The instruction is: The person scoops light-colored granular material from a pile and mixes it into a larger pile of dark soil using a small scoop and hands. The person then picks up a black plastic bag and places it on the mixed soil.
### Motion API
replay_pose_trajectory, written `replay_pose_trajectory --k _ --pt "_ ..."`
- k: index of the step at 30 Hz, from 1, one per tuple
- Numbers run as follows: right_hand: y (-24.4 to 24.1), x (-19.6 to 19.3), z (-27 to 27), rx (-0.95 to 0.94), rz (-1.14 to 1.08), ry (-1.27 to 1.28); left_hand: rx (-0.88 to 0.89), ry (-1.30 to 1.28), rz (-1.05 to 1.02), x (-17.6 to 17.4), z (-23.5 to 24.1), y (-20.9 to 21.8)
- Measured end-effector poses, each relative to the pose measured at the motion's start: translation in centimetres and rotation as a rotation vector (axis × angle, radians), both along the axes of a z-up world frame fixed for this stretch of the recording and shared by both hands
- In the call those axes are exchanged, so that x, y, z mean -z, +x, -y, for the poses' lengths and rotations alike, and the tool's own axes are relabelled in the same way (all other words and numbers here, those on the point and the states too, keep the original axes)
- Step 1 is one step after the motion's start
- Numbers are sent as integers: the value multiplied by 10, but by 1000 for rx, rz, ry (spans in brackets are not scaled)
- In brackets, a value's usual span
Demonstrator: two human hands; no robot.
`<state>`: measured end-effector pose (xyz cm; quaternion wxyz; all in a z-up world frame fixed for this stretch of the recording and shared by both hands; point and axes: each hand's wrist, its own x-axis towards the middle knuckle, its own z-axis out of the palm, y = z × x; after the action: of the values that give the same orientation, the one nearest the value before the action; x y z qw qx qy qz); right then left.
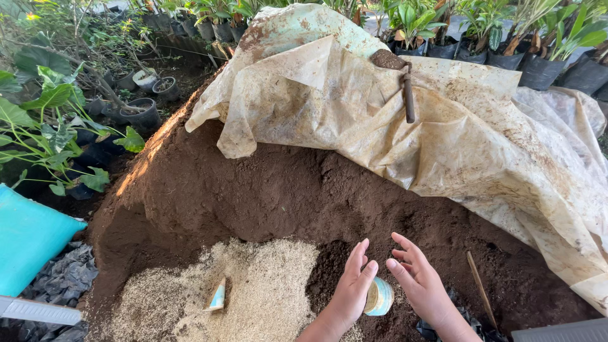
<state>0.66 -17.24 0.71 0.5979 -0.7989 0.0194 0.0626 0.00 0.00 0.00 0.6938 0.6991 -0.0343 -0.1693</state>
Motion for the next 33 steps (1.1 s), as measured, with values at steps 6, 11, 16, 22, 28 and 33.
replay_pose_trajectory --k 6,11,16,22,28,33 --pt "0 -2 0 24 -75 33 3 28 -18 -7 1 -1" --pt "0 -2 1 5 -12 11 3 24 -30 -10 2 -3" --pt "1 -1 1 9 -31 9 1 18 -23 -9 2 -3" --pt "0 -1 3 -4 10 13 -7 7 -15 -7 5 -3" --pt "0 -4 5 -7 -7 -2 0 27 -19 -9 9 -3" --pt "-4 -9 10 9 -69 -11 12 35 -30 -10 14 -7"
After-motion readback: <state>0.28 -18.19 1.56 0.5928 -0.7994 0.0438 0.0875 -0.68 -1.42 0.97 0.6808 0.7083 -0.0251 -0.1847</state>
